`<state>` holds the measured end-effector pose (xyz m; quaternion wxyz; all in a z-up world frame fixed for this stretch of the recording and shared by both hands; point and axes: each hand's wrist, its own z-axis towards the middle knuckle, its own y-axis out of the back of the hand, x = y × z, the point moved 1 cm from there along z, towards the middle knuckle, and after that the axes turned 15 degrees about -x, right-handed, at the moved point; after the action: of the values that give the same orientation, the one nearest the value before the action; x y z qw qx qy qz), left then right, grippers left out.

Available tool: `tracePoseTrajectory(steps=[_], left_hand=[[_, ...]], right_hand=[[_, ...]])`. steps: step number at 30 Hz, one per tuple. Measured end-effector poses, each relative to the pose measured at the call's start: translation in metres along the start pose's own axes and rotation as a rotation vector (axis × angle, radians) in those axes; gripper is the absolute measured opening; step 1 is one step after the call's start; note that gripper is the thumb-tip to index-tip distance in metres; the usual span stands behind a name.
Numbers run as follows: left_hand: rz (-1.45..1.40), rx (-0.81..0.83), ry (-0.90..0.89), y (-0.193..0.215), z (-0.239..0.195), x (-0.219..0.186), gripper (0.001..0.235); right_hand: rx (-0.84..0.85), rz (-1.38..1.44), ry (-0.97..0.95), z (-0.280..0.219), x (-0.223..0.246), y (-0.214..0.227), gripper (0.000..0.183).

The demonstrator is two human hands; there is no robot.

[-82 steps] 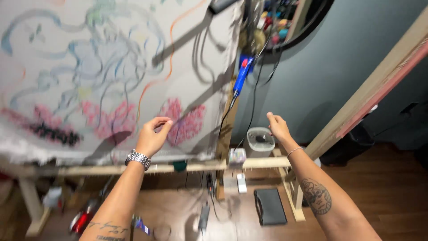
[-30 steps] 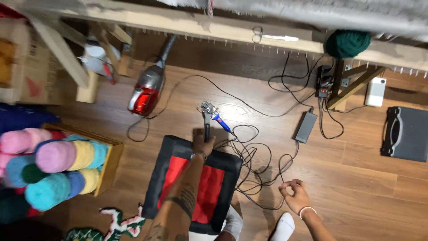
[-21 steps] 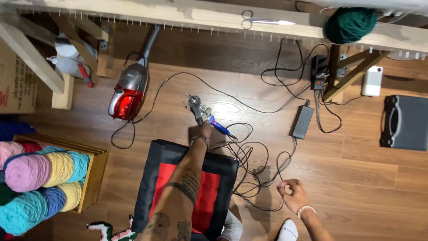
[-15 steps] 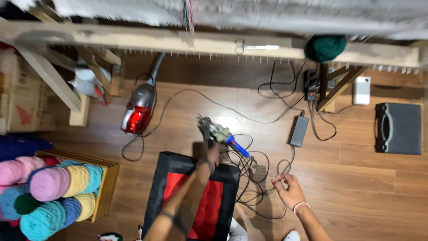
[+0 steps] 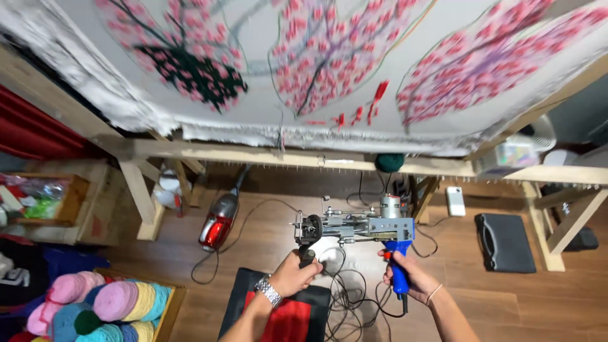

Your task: The person unpacks a tufting gun from a cardboard box, removes the power cord, and untangles it. They then plug the cord into a wall outlet and thread green yarn through the gun's feed mechanism, preparing the tool for use.

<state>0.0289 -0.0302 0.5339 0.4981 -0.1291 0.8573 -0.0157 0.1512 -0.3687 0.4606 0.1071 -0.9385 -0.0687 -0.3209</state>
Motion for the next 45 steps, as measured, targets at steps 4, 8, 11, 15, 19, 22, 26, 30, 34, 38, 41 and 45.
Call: tracePoseTrajectory(steps=[4,8,11,15,19,22,26,30,34,38,41,45], left_hand=[[0.373,-0.066,-0.455,0.009,-0.016,-0.038,0.024],[0.485,-0.374,-0.442,-0.019,-0.054,-0.09,0.019],[0.073,-0.424,-0.378,-0.039,-0.06,-0.1,0.03],[-0.119,-0.615,-0.575,-0.051,-0.051,-0.101,0.017],[-0.37,-0.399,-0.345,-0.072,-0.034,-0.077,0.023],[-0.637,-0.147,-0.463,-0.077,0.042,-0.019,0.008],[-0.844,0.138,-0.252,-0.103,0.034,-0.041,0.016],[-1.162,0.728,0.12,-0.158,0.001,-0.068,0.03],[0.067,0.02,-1.007,-0.216,-0.15,-0.141,0.03],[-0.023,0.065,-0.872,-0.239,-0.14,-0.113,0.024],[-1.006,0.686,0.34,-0.252,-0.124,-0.088,0.041],[-0.085,0.302,-0.636,-0.269,-0.156,-0.108,0.024]], right_hand=[[-0.123,-0.004,0.274,-0.028,0.03,0.004,0.05],[-0.158,0.075,0.588,-0.099,0.057,-0.011,0.046],[-0.201,-0.029,0.862,-0.183,0.094,-0.027,0.043],[-0.04,-0.103,1.018,-0.279,0.14,-0.049,0.049],[-0.12,-0.232,1.016,-0.32,0.141,-0.026,0.057],[-0.142,-0.116,0.909,-0.308,0.115,0.029,0.066],[-0.013,-0.336,1.128,-0.368,0.093,0.062,0.067],[-0.398,-0.765,1.278,-0.415,0.059,0.074,0.054],[-0.622,-1.056,1.374,-0.413,0.011,0.129,0.049],[-0.548,-0.973,1.146,-0.394,-0.021,0.187,0.049],[-0.364,-0.504,0.779,-0.4,-0.027,0.209,0.053],[-0.484,-0.636,0.722,-0.413,-0.025,0.229,0.052]])
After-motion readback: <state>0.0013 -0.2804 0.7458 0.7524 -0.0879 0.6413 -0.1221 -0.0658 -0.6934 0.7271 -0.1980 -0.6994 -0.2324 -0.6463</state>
